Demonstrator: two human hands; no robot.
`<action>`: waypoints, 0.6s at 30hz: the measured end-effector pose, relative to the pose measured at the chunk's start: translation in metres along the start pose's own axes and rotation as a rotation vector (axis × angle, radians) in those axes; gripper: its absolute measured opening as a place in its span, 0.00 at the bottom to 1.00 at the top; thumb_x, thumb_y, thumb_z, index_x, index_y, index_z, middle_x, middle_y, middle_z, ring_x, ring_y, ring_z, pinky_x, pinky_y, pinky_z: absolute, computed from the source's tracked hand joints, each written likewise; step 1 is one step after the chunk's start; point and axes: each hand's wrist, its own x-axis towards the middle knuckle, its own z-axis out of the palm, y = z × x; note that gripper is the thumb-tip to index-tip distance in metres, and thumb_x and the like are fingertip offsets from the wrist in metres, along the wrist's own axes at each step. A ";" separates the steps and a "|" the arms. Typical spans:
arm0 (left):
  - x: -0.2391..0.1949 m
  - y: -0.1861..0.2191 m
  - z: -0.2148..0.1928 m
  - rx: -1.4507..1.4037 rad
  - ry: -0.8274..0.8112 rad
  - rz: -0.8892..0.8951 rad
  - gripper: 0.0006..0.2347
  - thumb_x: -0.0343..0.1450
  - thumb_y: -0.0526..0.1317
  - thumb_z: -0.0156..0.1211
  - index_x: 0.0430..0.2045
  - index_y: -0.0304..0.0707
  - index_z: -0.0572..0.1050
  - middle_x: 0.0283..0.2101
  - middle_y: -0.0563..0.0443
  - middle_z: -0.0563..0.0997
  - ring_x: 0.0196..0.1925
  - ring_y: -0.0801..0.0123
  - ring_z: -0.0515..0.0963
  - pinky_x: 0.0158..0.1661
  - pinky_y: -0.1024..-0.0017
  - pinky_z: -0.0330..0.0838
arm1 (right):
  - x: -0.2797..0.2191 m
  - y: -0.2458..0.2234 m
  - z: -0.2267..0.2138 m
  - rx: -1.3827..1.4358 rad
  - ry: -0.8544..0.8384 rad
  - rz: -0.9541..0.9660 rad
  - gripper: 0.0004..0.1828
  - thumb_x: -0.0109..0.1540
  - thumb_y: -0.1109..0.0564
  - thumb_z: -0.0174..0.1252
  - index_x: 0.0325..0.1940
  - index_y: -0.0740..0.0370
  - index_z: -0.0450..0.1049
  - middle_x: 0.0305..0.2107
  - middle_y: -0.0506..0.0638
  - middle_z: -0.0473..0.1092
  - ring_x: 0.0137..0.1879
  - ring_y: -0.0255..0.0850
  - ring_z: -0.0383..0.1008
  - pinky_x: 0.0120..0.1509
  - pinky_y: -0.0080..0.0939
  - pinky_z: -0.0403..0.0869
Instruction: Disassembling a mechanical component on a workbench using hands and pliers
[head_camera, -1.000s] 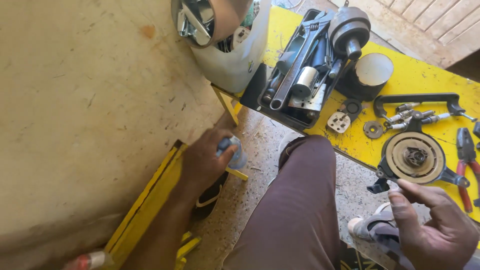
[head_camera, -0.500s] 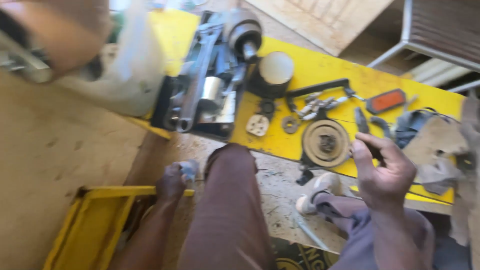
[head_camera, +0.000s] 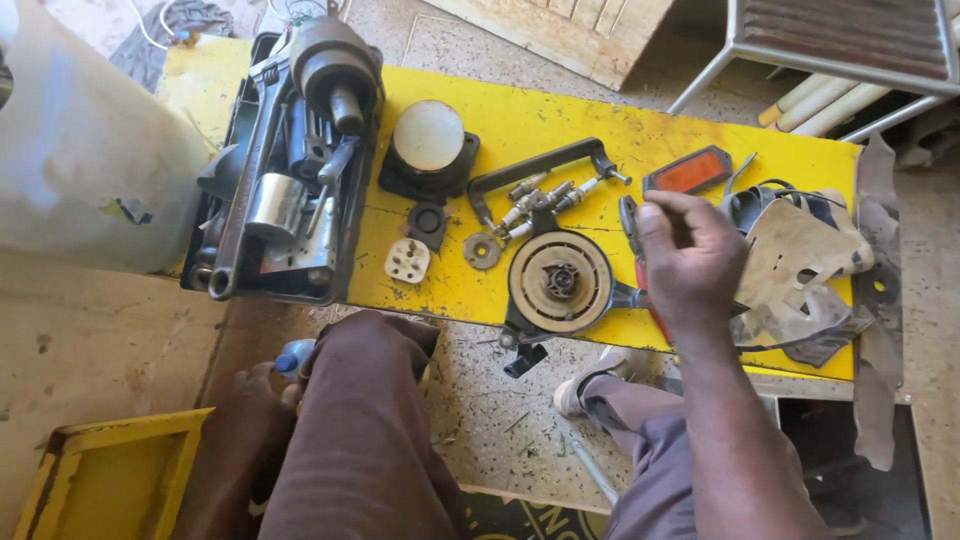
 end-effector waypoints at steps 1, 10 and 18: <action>0.000 0.002 -0.002 0.004 0.010 -0.004 0.27 0.76 0.53 0.48 0.71 0.44 0.65 0.72 0.39 0.68 0.69 0.40 0.75 0.61 0.41 0.72 | -0.002 0.002 0.002 0.011 0.005 0.001 0.09 0.72 0.59 0.62 0.53 0.66 0.83 0.40 0.56 0.80 0.44 0.43 0.80 0.45 0.41 0.81; -0.136 0.118 -0.084 0.067 0.268 0.035 0.15 0.78 0.57 0.44 0.52 0.68 0.78 0.60 0.62 0.81 0.57 0.55 0.83 0.52 0.52 0.76 | 0.000 -0.001 0.010 0.067 -0.215 0.149 0.09 0.67 0.54 0.65 0.49 0.59 0.84 0.39 0.51 0.82 0.45 0.39 0.82 0.47 0.39 0.83; -0.074 0.236 0.004 -0.322 0.490 0.823 0.07 0.73 0.50 0.60 0.40 0.57 0.81 0.39 0.49 0.84 0.45 0.46 0.87 0.45 0.51 0.81 | -0.007 0.009 0.023 0.142 -0.316 0.359 0.08 0.62 0.57 0.69 0.45 0.49 0.86 0.28 0.48 0.80 0.34 0.37 0.79 0.43 0.43 0.81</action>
